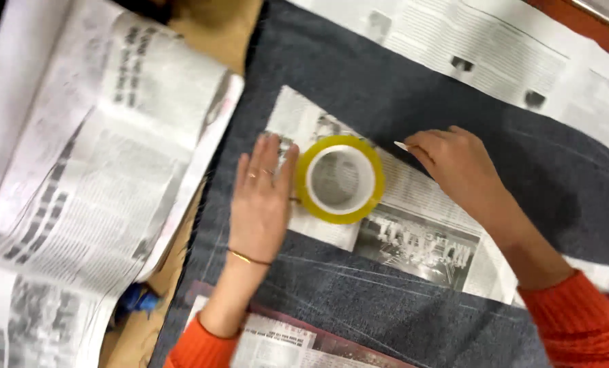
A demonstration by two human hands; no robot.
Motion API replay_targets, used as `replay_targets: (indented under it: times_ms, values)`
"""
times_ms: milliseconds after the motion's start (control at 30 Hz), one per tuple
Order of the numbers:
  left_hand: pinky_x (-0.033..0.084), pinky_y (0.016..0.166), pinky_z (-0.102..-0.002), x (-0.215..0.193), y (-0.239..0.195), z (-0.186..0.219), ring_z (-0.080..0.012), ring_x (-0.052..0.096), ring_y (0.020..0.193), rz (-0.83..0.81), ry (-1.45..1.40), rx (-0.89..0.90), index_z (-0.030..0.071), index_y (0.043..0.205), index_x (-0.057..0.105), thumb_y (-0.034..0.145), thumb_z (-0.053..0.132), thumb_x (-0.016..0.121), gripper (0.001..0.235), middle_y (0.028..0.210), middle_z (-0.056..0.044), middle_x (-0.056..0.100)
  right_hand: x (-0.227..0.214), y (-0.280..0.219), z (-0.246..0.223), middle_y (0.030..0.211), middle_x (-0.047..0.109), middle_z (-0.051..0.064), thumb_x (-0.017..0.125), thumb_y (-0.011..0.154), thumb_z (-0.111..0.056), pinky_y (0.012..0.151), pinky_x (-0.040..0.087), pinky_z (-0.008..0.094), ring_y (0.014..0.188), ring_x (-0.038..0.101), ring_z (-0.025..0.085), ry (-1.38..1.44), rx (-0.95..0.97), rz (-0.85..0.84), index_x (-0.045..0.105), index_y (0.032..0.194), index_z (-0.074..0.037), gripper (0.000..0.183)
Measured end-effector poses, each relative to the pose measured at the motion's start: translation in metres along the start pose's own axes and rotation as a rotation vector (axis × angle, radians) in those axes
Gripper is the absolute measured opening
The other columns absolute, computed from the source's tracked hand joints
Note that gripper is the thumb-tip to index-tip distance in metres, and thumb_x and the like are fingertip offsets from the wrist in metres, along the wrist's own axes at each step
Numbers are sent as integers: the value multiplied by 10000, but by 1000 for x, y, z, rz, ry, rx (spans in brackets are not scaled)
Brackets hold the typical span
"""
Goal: Tracing newspaper patterns onto denim fabric using white chalk and a ruler.
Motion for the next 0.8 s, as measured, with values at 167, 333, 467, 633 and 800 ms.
replay_targets:
  times_ms: [167,333,467,633,800]
  values:
    - [464,1149,-506,-20,-36,15,-425,574,1325,-17,-128,-125,-63,1307,580,1002,-1,495,323,1379,-303,604,12,2,6,935,772,56,718,1013,-170,700,542,404,794,717,250,41,41,69,762,1161,-66,186]
    - [515,1087,-508,-16,-60,12,-420,591,1299,13,-114,-255,-32,1243,592,994,17,553,256,1377,-272,599,0,2,-3,842,738,66,711,1043,-227,677,511,334,734,676,186,141,248,-3,748,1063,-56,176]
    - [511,1108,-513,-10,-70,12,-406,555,1344,14,-60,-268,-13,1228,643,949,-30,625,280,1423,-229,572,-26,7,-36,834,707,66,716,1095,-201,656,497,307,657,630,159,227,194,101,725,1066,-45,158]
    - [528,1077,-491,-10,-74,7,-380,563,1312,47,-24,-233,23,1199,640,946,-22,652,257,1372,-201,578,-41,14,-93,948,719,53,734,1081,-212,740,486,334,815,651,178,196,65,232,736,1063,-69,144]
    - [467,1093,-515,10,-79,11,-388,550,1307,44,131,-187,80,1213,616,977,179,693,268,1318,-221,566,-23,35,-181,895,759,47,812,962,-139,788,573,353,830,731,251,266,-320,227,768,987,-99,65]
Point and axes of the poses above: each hand's wrist, its own y-axis towards the middle knuckle, its own x-axis out of the palm, z = x × y, the point moved 9 cm from there along y, towards the middle knuckle
